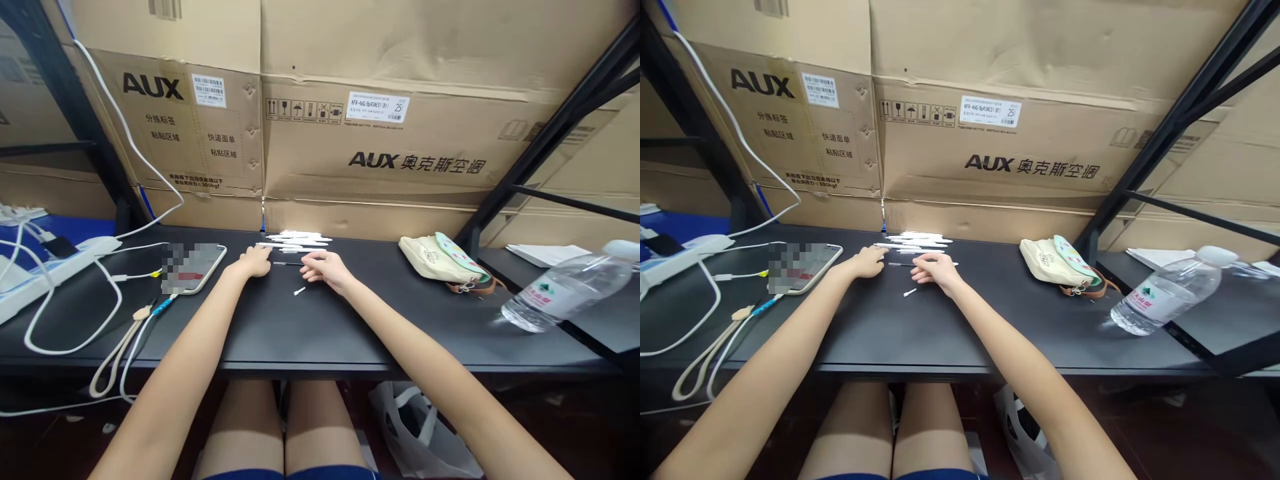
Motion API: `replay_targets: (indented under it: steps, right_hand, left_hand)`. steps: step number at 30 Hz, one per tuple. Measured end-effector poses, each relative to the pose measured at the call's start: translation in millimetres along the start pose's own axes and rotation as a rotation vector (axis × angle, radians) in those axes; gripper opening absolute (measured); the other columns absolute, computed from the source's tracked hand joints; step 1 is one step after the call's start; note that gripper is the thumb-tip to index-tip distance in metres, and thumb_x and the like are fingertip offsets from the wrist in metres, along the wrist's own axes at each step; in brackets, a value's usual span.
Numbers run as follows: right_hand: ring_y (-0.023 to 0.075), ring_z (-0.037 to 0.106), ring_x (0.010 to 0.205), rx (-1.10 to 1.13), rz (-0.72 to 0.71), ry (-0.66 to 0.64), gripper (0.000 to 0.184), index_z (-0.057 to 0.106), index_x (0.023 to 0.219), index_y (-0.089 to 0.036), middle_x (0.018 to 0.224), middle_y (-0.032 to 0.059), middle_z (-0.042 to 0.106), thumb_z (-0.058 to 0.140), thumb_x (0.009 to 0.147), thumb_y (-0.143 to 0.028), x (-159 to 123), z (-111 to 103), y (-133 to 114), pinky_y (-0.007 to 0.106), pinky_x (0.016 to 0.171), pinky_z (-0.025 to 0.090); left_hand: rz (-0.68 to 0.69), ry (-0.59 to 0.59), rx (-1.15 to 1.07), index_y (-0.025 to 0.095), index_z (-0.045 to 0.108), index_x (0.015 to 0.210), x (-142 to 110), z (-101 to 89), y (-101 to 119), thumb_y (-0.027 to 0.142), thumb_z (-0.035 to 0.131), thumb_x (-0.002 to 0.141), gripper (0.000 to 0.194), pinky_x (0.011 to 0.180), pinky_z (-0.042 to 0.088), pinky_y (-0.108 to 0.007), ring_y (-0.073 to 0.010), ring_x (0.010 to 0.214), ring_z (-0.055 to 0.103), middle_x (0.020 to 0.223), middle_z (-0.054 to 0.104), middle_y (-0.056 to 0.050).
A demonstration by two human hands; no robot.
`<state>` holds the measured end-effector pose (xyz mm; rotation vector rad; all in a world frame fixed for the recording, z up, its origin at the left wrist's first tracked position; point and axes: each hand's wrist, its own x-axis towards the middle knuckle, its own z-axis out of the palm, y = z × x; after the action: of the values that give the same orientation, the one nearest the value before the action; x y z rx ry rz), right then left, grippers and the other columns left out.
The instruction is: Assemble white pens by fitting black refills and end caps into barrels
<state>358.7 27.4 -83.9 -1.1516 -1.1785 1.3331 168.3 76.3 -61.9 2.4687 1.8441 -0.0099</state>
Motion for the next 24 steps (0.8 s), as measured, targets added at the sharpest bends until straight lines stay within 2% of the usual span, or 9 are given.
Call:
replay_targets:
  steps: [4,7,11,14,16,18,19,21,24]
  right_hand:
    - [0.0071,0.051,0.038,-0.084,-0.064,0.029,0.031,0.052,0.058,-0.017,0.053,0.0013,0.063,0.077,0.064,-0.036,1.1,-0.6,0.2,0.018,0.038,0.043]
    - [0.0055,0.039,0.031,-0.145,-0.099,0.055,0.041,0.046,0.053,-0.019,0.04,-0.0045,0.05,0.076,0.06,-0.045,2.0,-1.5,1.8,0.02,0.032,0.031]
    - [0.0043,0.032,0.03,-0.144,-0.104,0.064,0.046,0.041,0.052,-0.02,0.037,-0.0083,0.039,0.077,0.056,-0.049,3.3,-2.5,3.8,0.02,0.031,0.025]
    - [0.004,0.033,0.03,-0.139,-0.128,0.078,0.046,0.042,0.052,-0.02,0.037,-0.008,0.04,0.077,0.055,-0.05,4.5,-3.1,4.3,0.019,0.032,0.028]
    - [0.0047,0.039,0.034,-0.138,-0.142,0.081,0.043,0.045,0.054,-0.019,0.041,-0.0059,0.046,0.077,0.054,-0.048,5.2,-3.8,4.0,0.019,0.035,0.035]
    - [0.0064,0.047,0.04,-0.137,-0.14,0.08,0.04,0.05,0.056,-0.018,0.048,-0.003,0.054,0.078,0.052,-0.045,5.9,-5.1,3.3,0.019,0.039,0.042]
    - [0.0075,0.051,0.044,-0.137,-0.14,0.081,0.038,0.052,0.057,-0.017,0.05,-0.002,0.056,0.079,0.051,-0.043,6.4,-6.0,2.9,0.019,0.041,0.044]
    - [0.0099,0.056,0.05,-0.145,-0.148,0.08,0.036,0.053,0.056,-0.017,0.051,-0.0014,0.058,0.081,0.047,-0.037,7.4,-8.4,2.5,0.02,0.043,0.047]
    - [0.0112,0.058,0.052,-0.162,-0.169,0.07,0.031,0.055,0.054,-0.016,0.051,-0.0012,0.059,0.082,0.044,-0.03,9.3,-12.9,2.7,0.022,0.048,0.051]
  left_hand:
    - [0.02,0.026,-0.019,0.019,0.042,0.132,-1.9,-6.3,-4.5,0.019,0.046,0.078,0.054,0.092,0.042,-0.042,-0.0301,0.12,0.048,0.134,0.048,-0.016]
    - [0.017,0.065,-0.039,0.018,0.04,0.132,-2.7,-7.6,-8.4,0.016,0.05,0.074,0.059,0.088,0.046,-0.034,-0.0258,0.112,0.055,0.125,0.056,-0.015]
    - [0.014,0.111,-0.074,0.02,0.05,0.122,-4.4,-8.7,-11.0,0.006,0.05,0.07,0.053,0.081,0.048,-0.029,-0.0216,0.099,0.062,0.105,0.067,-0.008]
    - [0.043,0.134,-0.104,0.019,0.054,0.118,-7.1,-12.3,-7.0,0.005,0.053,0.069,0.051,0.081,0.049,-0.031,-0.0228,0.097,0.062,0.102,0.069,-0.007]
    - [0.081,0.168,-0.127,0.017,0.053,0.12,-9.7,-15.6,-0.1,0.009,0.055,0.071,0.05,0.085,0.048,-0.032,-0.0231,0.101,0.061,0.106,0.067,-0.008]
    - [0.167,0.19,-0.181,0.017,0.054,0.118,-12.7,-17.9,9.6,0.015,0.057,0.074,0.044,0.088,0.046,-0.029,-0.0201,0.102,0.061,0.108,0.066,-0.007]
    - [0.24,0.176,-0.226,0.017,0.057,0.113,-14.1,-18.2,14.8,0.018,0.058,0.075,0.038,0.087,0.047,-0.027,-0.0177,0.098,0.062,0.104,0.067,-0.005]
    - [0.427,0.065,-0.351,0.015,0.063,0.1,-16.3,-16.7,24.5,0.023,0.061,0.073,0.029,0.08,0.049,-0.025,-0.0168,0.088,0.064,0.093,0.07,-0.005]
    - [0.493,-0.046,-0.38,0.014,0.068,0.087,-17.1,-11.5,32.7,0.02,0.063,0.069,0.019,0.073,0.05,-0.025,-0.0171,0.079,0.065,0.085,0.071,-0.005]
